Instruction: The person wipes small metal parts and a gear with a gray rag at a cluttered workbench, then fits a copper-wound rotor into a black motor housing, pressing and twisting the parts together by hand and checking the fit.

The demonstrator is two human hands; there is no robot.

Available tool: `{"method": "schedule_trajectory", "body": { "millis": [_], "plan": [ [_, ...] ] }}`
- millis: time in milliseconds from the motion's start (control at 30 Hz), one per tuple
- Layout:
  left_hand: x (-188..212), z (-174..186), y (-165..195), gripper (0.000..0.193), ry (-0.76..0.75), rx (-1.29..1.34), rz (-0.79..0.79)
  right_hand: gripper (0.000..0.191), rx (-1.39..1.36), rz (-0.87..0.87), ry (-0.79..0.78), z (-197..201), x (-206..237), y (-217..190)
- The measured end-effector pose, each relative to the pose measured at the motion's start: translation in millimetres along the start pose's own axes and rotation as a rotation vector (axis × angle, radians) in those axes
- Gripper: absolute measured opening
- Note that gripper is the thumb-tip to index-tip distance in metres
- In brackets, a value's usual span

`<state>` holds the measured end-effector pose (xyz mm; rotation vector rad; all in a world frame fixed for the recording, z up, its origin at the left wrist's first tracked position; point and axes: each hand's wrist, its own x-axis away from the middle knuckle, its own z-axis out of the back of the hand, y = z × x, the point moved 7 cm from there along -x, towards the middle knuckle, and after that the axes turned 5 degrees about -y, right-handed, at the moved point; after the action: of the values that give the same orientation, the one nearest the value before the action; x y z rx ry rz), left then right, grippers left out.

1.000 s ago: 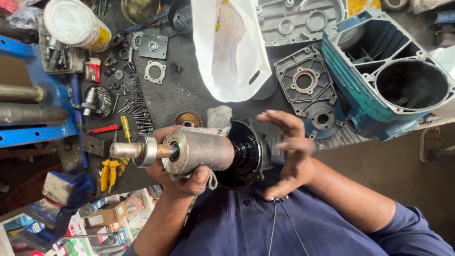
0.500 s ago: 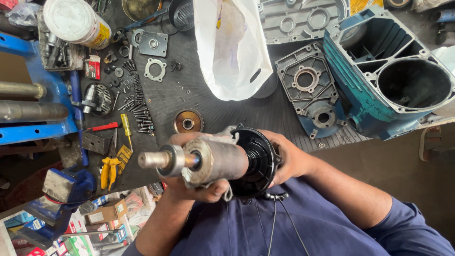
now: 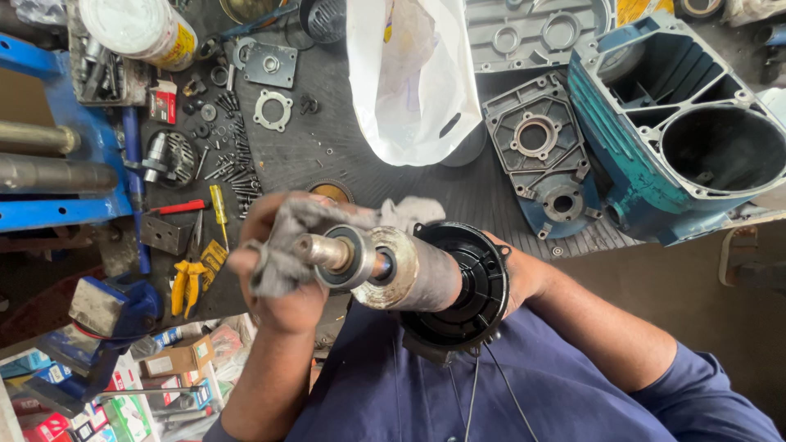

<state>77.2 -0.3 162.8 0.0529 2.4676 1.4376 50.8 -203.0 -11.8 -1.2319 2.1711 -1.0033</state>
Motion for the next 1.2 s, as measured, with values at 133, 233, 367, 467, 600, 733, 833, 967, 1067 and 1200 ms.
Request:
{"method": "schedule_trajectory", "body": {
  "millis": [133,233,367,467,600,733,833,967,1067,1200],
  "plan": [
    [-1.2,-22.6,-13.9,0.05,-0.412,-0.764,0.086,0.12,0.076,0.044,0.016,6.8,7.4,1.2],
    [15.3,-36.3,-28.0,0.063,-0.543,-0.78,0.209,0.111,0.006,0.03,0.028,5.8,8.1,5.7],
    [32.2,-22.1,-30.2,0.095,-0.402,-0.428,0.456,0.106,0.133,0.143,0.127,3.3,5.0,-4.4],
    [43.0,-14.4,-26.0,0.089,-0.504,-0.19,0.554,0.116,0.074,0.114,0.263,5.7,3.5,-6.7],
    [48.1,6.1,-40.2,0.091,-0.229,-0.031,0.675,0.114,0.219,0.191,0.321,3.6,2.1,-20.7],
    [31.8,12.0,-48.7,0.106,-0.076,-0.451,0.511,0.104,0.375,0.231,0.321,0.8,3.2,-27.9],
    [24.2,8.3,-45.0,0.12,-0.006,-0.756,0.491,0.1,0.394,0.229,0.314,-1.1,1.8,-25.5],
    [12.2,-12.0,-34.7,0.136,-0.048,-0.824,0.277,0.097,0.371,0.178,0.311,-3.4,-3.7,-16.8],
    [10.8,-12.2,-43.4,0.129,-0.002,-0.776,0.332,0.096,0.293,0.132,0.292,-3.9,-6.2,-10.8],
    [7.8,-15.8,-47.5,0.118,0.025,-0.762,0.28,0.1,0.387,0.159,0.32,-0.3,-3.8,-12.5]
  ]
}}
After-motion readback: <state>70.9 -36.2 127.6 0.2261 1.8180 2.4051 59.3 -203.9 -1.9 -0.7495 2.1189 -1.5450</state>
